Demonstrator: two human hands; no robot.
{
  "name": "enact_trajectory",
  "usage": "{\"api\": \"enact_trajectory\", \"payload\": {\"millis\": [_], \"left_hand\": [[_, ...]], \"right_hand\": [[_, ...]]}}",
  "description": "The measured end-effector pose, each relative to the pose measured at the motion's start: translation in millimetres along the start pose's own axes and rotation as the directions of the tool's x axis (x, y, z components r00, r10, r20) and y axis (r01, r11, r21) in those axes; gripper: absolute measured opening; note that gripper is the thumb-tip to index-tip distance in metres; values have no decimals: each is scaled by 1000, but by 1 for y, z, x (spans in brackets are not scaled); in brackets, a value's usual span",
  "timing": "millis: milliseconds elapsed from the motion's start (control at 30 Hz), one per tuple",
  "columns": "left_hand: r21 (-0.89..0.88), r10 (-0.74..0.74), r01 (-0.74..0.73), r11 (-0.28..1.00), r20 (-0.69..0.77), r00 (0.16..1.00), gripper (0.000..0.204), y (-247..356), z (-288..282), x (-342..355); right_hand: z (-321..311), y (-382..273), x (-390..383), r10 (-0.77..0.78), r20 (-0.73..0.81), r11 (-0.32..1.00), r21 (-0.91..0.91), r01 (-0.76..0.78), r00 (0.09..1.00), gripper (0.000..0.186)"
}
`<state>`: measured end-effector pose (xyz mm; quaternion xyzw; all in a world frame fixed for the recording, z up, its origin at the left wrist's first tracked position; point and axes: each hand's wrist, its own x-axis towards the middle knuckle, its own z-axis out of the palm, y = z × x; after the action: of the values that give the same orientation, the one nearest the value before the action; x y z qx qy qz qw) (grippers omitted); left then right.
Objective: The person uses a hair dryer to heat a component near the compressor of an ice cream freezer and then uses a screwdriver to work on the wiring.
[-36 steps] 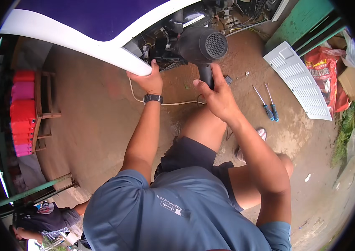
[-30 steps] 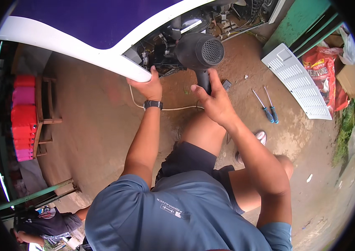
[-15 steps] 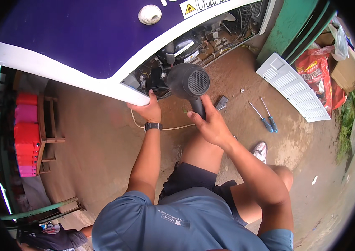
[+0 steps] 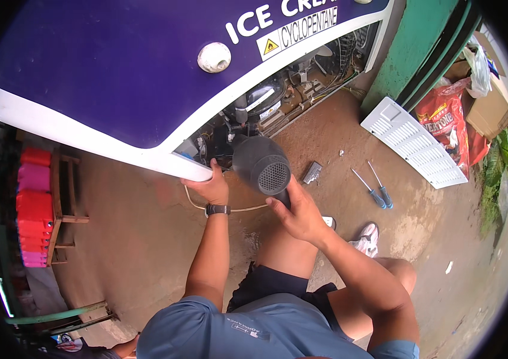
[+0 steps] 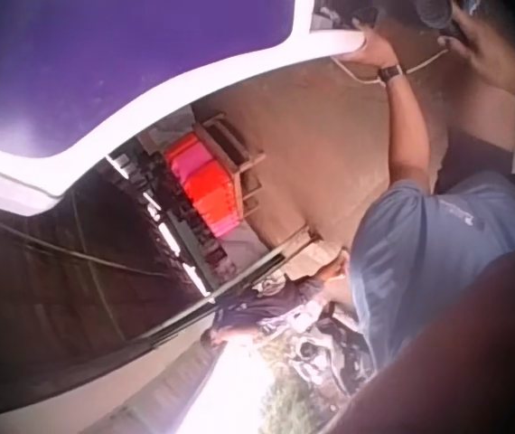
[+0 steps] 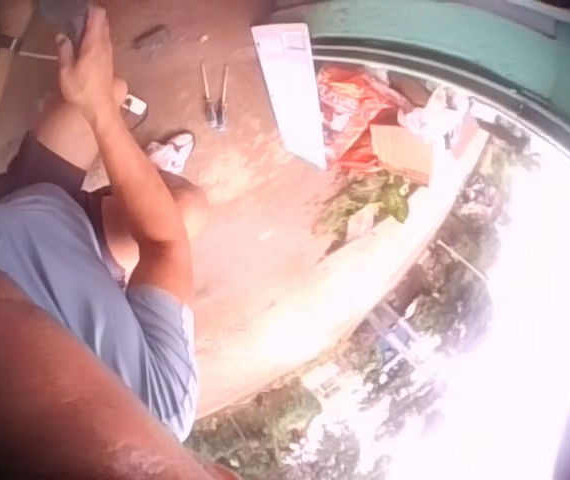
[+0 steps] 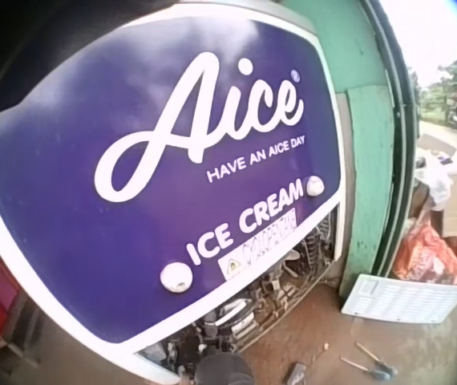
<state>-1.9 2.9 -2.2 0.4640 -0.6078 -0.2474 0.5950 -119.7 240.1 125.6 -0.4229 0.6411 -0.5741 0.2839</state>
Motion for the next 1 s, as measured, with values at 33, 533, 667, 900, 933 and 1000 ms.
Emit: {"api": "enact_trajectory", "payload": {"millis": [33, 533, 667, 900, 933, 1000], "left_hand": [[-5, -3, 3, 1000, -4, 1000, 100, -2, -1, 0], [-120, 57, -52, 991, 33, 998, 103, -15, -1, 1], [-139, 47, -43, 989, 29, 998, 97, -4, 0, -1], [-18, 140, -140, 990, 7, 990, 99, -1, -3, 1], [-18, 134, -134, 991, 11, 991, 99, 3, -3, 1], [-111, 73, -69, 991, 39, 997, 101, 12, -2, 1]], "right_hand": [[2, -1, -1, 16, -21, 1000, 12, -16, 1000, 42], [5, -3, -7, -86, -13, 968, -239, 81, 996, 42], [4, -14, -4, -43, 3, 979, -198, 43, 999, 41], [3, -26, 2, 2, 10, 985, -171, -1, 1000, 36], [5, -24, 1, 8, 8, 985, -175, -7, 1000, 36], [7, -21, 3, -39, -39, 965, -262, 27, 998, 36]]}}
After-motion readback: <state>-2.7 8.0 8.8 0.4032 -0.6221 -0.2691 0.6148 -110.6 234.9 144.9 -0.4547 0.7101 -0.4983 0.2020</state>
